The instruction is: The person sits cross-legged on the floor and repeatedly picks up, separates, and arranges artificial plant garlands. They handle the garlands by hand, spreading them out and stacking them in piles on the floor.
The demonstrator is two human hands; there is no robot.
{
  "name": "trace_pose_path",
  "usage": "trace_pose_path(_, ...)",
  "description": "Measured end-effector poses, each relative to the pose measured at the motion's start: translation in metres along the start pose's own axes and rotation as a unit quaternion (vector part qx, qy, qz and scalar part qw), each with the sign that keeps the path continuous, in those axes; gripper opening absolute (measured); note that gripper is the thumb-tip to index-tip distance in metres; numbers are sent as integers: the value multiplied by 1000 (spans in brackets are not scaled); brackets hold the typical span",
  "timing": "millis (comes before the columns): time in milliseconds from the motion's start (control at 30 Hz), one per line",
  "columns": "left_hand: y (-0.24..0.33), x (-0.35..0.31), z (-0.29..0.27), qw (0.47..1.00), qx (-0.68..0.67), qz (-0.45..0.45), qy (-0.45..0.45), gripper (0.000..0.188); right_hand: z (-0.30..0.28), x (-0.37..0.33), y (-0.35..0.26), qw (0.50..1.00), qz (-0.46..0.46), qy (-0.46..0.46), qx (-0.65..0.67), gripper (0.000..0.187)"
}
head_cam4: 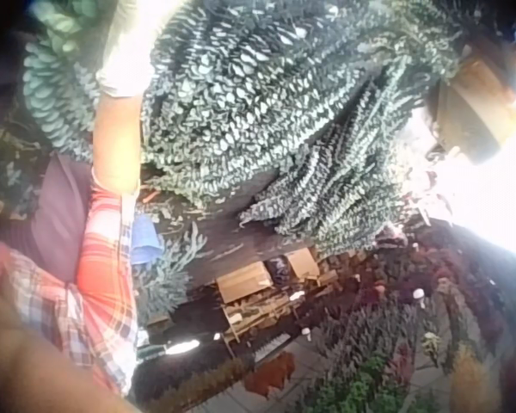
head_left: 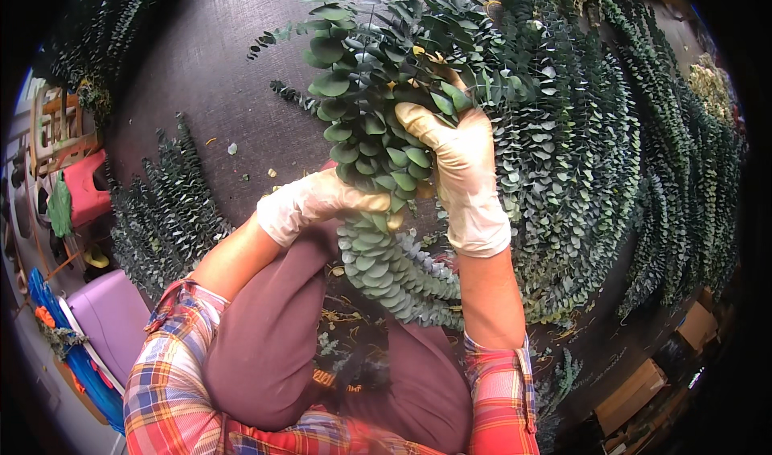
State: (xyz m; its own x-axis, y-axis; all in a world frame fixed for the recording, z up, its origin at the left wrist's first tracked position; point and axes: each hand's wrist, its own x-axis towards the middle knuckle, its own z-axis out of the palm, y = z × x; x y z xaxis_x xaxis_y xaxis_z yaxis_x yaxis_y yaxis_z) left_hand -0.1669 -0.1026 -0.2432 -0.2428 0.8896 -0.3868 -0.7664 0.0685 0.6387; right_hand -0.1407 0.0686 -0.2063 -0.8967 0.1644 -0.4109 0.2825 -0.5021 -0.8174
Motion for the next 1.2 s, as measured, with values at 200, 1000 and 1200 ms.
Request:
trace_pose_path(200, 2, 1, 1, 1000, -6, -2, -9, 46, 0, 2, 9, 998, -61, 5, -30, 53)
trace_pose_path(1000, -8, -2, -9, 997, 77, -20, 22, 53, -58, 47, -13, 975, -167, 47, 137, 19)
trace_pose_path(1200, -28, 5, -29, 990, -114, 25, 85, 66, -176, 37, 30, 933, -137, 325, -75, 30)
